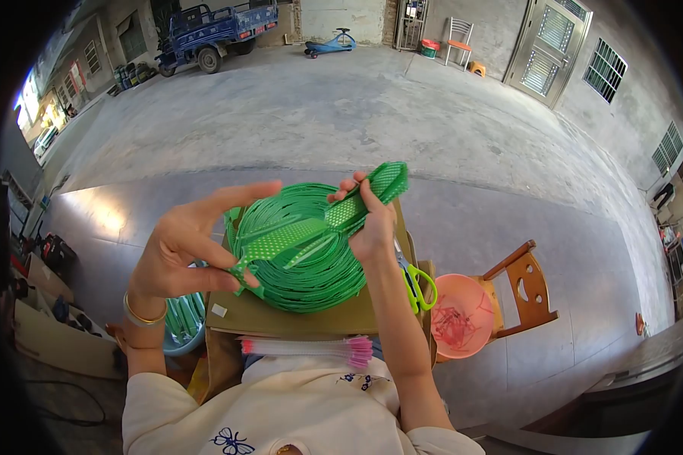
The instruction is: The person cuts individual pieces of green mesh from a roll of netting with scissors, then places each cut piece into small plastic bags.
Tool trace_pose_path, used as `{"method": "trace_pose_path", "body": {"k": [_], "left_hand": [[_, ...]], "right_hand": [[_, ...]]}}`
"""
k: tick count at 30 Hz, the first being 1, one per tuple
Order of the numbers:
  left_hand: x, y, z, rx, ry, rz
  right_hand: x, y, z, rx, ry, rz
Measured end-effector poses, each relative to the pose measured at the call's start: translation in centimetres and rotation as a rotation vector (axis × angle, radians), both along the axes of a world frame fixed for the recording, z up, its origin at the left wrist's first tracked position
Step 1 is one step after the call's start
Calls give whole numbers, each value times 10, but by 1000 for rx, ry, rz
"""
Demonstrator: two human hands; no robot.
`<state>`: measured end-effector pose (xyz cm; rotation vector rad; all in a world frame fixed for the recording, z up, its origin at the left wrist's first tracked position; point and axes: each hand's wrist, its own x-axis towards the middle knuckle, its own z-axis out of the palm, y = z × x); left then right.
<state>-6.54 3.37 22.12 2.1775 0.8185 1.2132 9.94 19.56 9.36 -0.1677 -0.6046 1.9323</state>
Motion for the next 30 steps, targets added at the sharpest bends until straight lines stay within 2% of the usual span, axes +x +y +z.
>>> {"method": "trace_pose_path", "body": {"k": [1,4,7,8,10,11,12,14,17,19,20,23,24,25,27,28,30], "left_hand": [[5,5,1,-4,-7,-27],[18,24,-5,-50,44,-23],[30,50,-19,-224,-181,115],[28,60,-26,-191,-182,162],[27,74,-31,-125,-183,254],[25,74,-31,-269,-209,299],[25,70,-22,-414,-235,344],[24,69,-21,-542,-284,351],[18,76,-38,-502,-346,248],[16,79,-44,-498,-376,199],[14,77,-43,-592,-407,183],[16,63,-50,-809,-583,119],[22,61,-66,-838,-695,86],[26,57,-76,-865,-808,53],[23,40,-82,-1004,-457,-87],[19,32,-83,-1063,-278,-157],[6,21,-85,-1165,-124,-168]], "right_hand": [[-5,-8,1,5,-75,8],[-19,-20,-8,39,-88,222],[-30,-50,15,-48,39,314],[-31,-60,20,-125,15,229],[-27,-55,14,189,120,437],[-25,-53,12,347,171,539],[-21,-55,16,336,151,540],[-14,-63,29,312,110,544],[-17,-59,14,352,-91,506],[-15,-63,25,274,-185,499],[-13,-64,29,235,-232,494],[-2,-52,35,82,-131,445],[3,-48,38,51,-150,342],[8,-40,36,59,-41,317],[15,-20,24,72,177,266],[22,-13,21,92,181,232],[38,-2,17,129,188,162]]}}
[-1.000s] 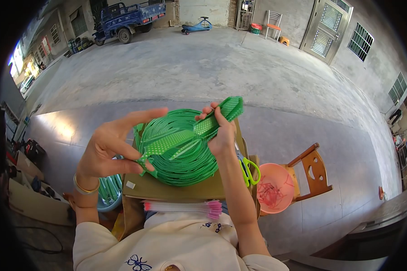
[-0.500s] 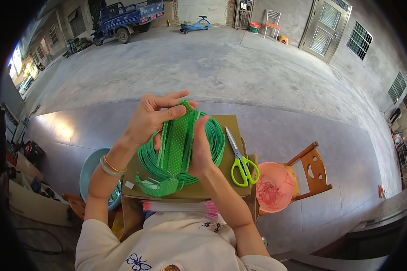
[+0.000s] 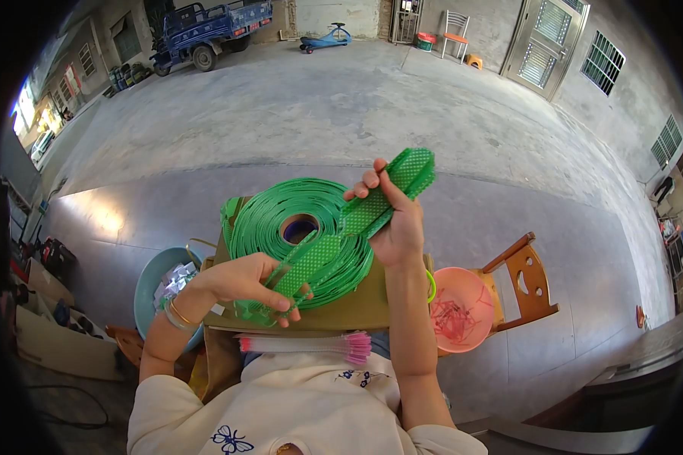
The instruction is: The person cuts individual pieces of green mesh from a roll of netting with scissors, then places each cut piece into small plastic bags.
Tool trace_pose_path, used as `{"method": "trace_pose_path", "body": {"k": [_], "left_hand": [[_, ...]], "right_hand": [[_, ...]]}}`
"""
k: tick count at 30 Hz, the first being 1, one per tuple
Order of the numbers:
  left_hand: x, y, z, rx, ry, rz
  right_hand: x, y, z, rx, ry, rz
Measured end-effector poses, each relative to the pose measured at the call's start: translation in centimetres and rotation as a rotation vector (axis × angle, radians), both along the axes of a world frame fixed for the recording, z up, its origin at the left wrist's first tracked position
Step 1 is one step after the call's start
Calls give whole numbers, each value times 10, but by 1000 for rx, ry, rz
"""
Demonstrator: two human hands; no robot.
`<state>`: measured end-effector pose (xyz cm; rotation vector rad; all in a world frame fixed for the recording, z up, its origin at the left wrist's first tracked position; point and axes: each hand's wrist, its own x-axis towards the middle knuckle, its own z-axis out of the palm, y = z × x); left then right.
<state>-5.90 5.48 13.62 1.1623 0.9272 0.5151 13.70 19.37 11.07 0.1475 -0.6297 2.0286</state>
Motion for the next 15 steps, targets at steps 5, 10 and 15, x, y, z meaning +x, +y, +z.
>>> {"method": "trace_pose_path", "body": {"k": [5,10,15], "left_hand": [[-22,-19,11,6,33,-14],[-32,-31,25,61,84,100],[-29,-36,21,442,-152,293]], "right_hand": [[17,2,-2,-86,-20,-71],[25,9,-12,-107,0,-134],[25,8,-20,-107,-64,-115]]}}
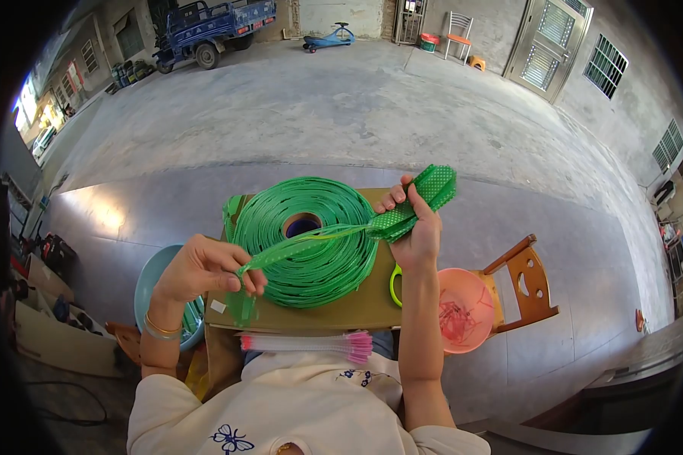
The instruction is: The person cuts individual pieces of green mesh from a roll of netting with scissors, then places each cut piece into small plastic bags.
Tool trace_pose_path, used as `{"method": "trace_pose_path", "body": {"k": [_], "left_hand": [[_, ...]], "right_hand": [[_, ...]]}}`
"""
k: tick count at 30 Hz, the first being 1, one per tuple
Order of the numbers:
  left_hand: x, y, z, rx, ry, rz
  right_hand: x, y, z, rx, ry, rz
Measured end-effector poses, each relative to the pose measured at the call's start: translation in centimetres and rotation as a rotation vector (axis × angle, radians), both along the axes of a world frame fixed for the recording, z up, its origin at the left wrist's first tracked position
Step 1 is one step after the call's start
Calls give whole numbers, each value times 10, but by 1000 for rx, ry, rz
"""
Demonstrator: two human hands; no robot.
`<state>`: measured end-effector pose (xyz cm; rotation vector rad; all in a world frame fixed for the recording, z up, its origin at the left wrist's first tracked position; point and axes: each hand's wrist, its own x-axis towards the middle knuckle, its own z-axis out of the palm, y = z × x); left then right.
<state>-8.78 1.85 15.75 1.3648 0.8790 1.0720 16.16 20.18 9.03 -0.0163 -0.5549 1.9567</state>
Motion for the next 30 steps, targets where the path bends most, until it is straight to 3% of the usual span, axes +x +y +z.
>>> {"method": "trace_pose_path", "body": {"k": [4,7,10,13,19,22,25,30], "left_hand": [[19,7,11,554,-11,241],[28,25,17,674,-93,136],[32,34,23,575,56,65],[51,49,18,322,-87,147],[61,82,-7,200,-44,382],[58,88,-19,264,-18,442],[58,86,-22,453,189,543],[62,80,-27,488,401,717]], "right_hand": [[-14,-7,-12,-59,-48,94],[-31,-22,-14,-115,-146,180],[-43,-35,-20,-150,-239,299],[-51,-59,-5,-161,-371,352],[-61,-76,2,-14,-295,368],[-61,-76,-2,155,-329,379],[-69,-83,14,14,-336,293],[-61,-79,6,152,-482,394]]}}
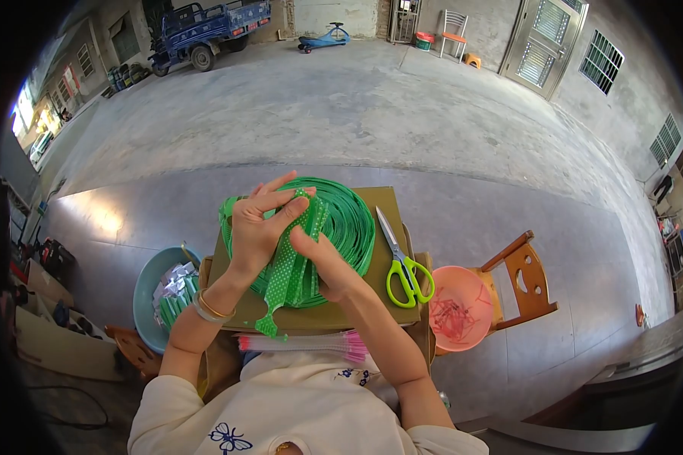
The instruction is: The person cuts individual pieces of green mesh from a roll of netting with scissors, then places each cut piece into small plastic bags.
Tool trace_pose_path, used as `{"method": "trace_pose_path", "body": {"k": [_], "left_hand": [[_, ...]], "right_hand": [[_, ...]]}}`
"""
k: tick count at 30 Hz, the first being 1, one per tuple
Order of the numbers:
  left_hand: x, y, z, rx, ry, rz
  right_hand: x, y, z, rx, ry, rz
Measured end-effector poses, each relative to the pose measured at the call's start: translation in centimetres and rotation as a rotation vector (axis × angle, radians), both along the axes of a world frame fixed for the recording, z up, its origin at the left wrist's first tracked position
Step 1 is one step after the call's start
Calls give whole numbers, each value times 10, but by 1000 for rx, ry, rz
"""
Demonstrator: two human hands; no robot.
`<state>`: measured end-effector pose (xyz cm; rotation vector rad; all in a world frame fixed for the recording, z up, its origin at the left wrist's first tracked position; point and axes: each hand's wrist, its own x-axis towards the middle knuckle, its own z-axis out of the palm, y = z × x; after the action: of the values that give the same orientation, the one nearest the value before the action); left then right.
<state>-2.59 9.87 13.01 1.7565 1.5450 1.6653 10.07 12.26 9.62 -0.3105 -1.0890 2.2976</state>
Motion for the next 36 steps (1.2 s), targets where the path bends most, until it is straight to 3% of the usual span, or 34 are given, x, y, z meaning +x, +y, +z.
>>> {"method": "trace_pose_path", "body": {"k": [4,7,10,13,16,19,22,25,28,31,36], "left_hand": [[-2,7,-10,95,-153,-26],[-1,-9,10,-277,-534,-142],[-9,-11,14,-389,-599,-352],[-17,-6,7,-363,-505,-433],[-18,-10,16,-460,-569,-445],[-26,-3,1,-372,-543,-467],[-33,-5,9,-392,-336,-467],[-32,-10,14,-415,-548,-584],[-30,-15,26,-478,-566,-582],[-32,-18,25,-461,-409,-469],[-33,-16,13,-333,-248,-414]], "right_hand": [[-1,3,9,52,-138,25],[6,12,2,69,-121,159],[12,11,10,87,-110,237],[8,10,2,17,52,329],[9,8,0,0,19,337],[12,5,4,154,-96,284],[15,6,4,174,-106,335],[17,8,0,273,-129,409],[18,4,5,251,-145,435],[19,1,7,190,-161,347],[19,7,0,352,-314,295]]}}
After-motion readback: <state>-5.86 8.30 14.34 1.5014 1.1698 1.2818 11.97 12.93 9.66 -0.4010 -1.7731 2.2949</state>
